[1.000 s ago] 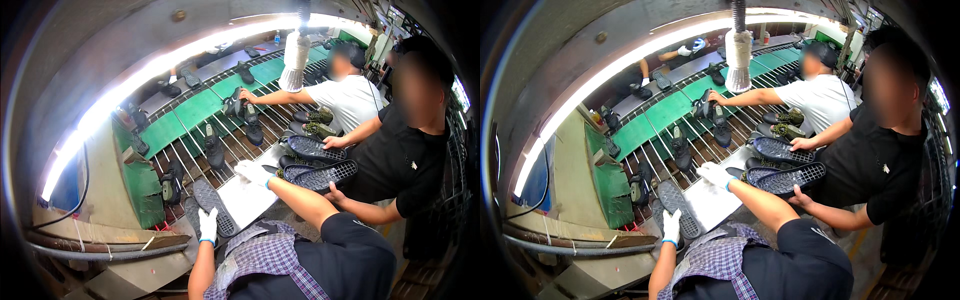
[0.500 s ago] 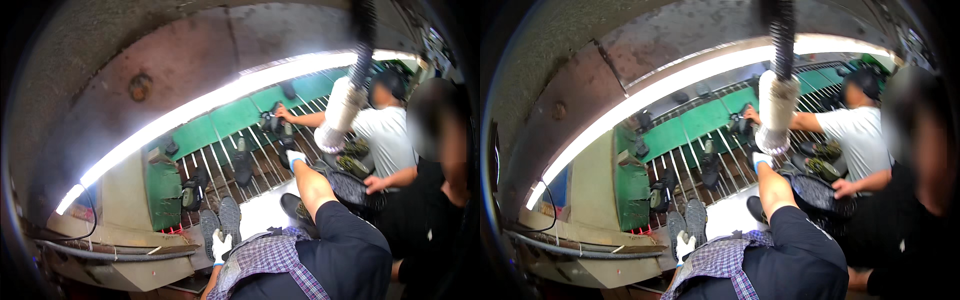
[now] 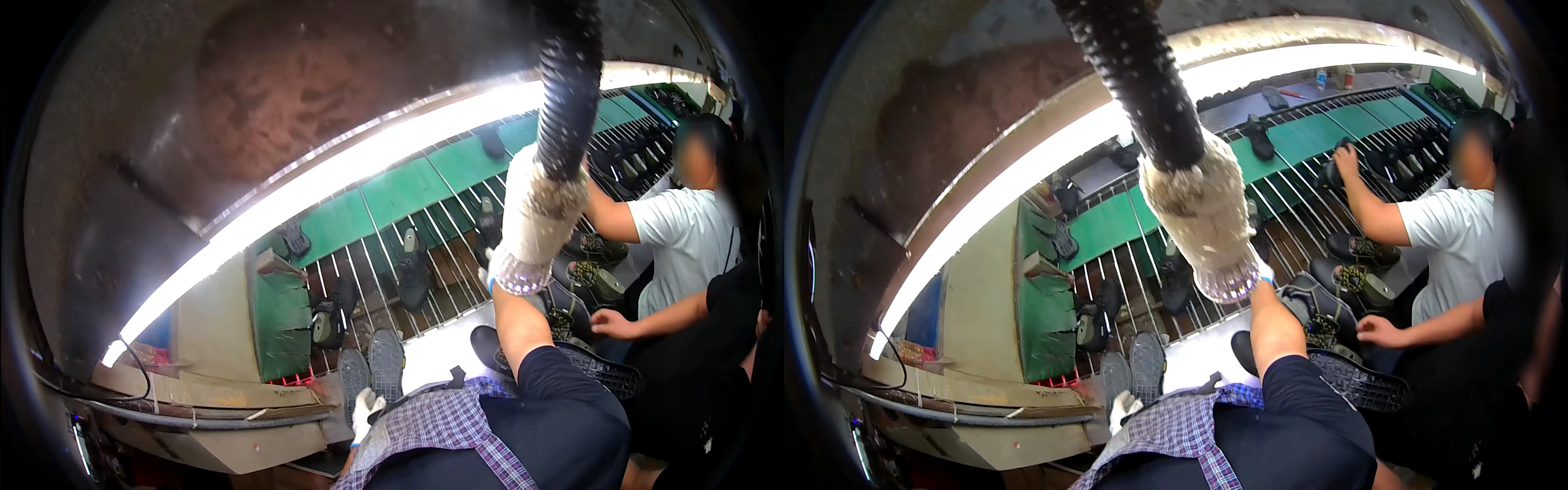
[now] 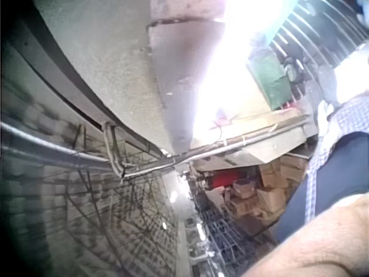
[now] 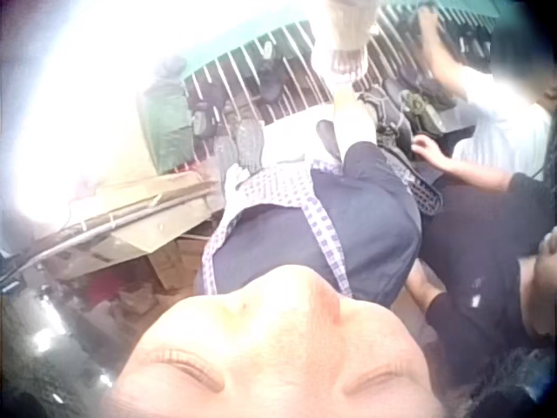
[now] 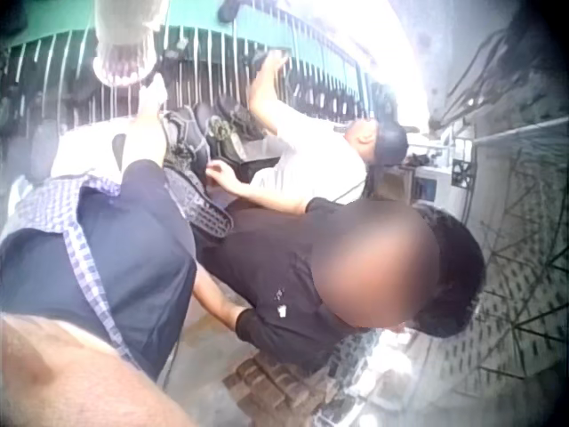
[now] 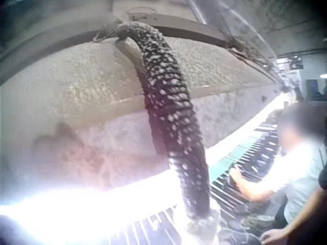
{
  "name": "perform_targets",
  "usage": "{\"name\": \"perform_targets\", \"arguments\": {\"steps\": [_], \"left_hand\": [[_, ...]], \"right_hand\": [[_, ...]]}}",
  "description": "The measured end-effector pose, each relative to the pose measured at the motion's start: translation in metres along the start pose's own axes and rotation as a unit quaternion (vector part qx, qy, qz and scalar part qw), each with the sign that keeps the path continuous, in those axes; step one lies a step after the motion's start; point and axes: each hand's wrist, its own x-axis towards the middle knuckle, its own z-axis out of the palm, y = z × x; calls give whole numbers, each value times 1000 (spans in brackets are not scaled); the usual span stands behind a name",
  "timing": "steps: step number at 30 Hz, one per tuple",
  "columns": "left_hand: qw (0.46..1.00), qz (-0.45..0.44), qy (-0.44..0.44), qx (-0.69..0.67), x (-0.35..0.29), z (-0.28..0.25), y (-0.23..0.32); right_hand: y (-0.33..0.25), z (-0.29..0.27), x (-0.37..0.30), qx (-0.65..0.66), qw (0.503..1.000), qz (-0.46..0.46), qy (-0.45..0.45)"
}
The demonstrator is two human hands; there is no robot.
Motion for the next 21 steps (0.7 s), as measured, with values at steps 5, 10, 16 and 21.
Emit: {"name": "perform_targets", "arguments": {"steps": [5,10,16,21], "left_hand": [[998,37,11,50,-8,-40,46],[991,117,-30,52,-4,-34,97],[966,220,-103,93,1,-22,165],[912,318,-200,165,-6,-22,252]], "right_hand": [[-165,-37,-31,-98,991,83,34],[-300,-142,-57,-243,964,-44,93],[-481,-191,-167,-234,926,-255,-149],[-544,-190,-241,-98,841,-419,-327]]}}
